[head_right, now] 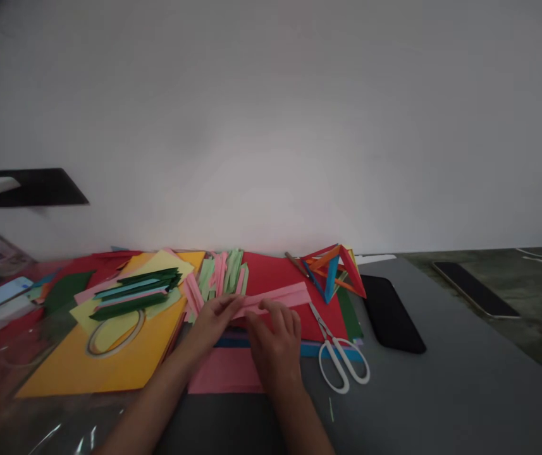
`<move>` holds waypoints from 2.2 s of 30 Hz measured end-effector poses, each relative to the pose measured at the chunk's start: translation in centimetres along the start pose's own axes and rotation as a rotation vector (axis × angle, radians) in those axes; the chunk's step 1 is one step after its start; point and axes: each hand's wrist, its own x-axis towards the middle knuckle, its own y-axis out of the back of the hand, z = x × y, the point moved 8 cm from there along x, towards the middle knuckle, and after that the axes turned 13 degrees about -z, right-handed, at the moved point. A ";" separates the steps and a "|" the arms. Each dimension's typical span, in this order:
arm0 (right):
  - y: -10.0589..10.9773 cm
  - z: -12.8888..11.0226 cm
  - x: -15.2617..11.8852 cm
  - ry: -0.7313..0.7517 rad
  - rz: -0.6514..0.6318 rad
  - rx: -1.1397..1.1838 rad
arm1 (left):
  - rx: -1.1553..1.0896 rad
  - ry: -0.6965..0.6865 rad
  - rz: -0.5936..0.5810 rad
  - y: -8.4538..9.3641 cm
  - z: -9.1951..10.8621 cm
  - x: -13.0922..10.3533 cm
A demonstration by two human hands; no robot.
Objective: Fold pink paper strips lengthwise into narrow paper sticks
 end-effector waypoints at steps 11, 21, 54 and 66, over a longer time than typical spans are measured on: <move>0.6 -0.1 0.4 -0.082 -0.061 -0.066 | -0.588 0.125 -0.145 -2.1 -1.2 -0.3; 0.3 0.4 0.7 -0.097 -0.071 0.022 | -0.475 0.113 -0.150 -2.4 -1.2 -0.4; -1.3 3.3 0.4 -0.366 -0.144 0.328 | -0.353 0.146 -0.151 -2.3 -2.1 0.1; -1.9 3.6 0.4 -0.379 -0.195 0.301 | -0.169 0.020 -0.191 -2.9 -0.5 0.0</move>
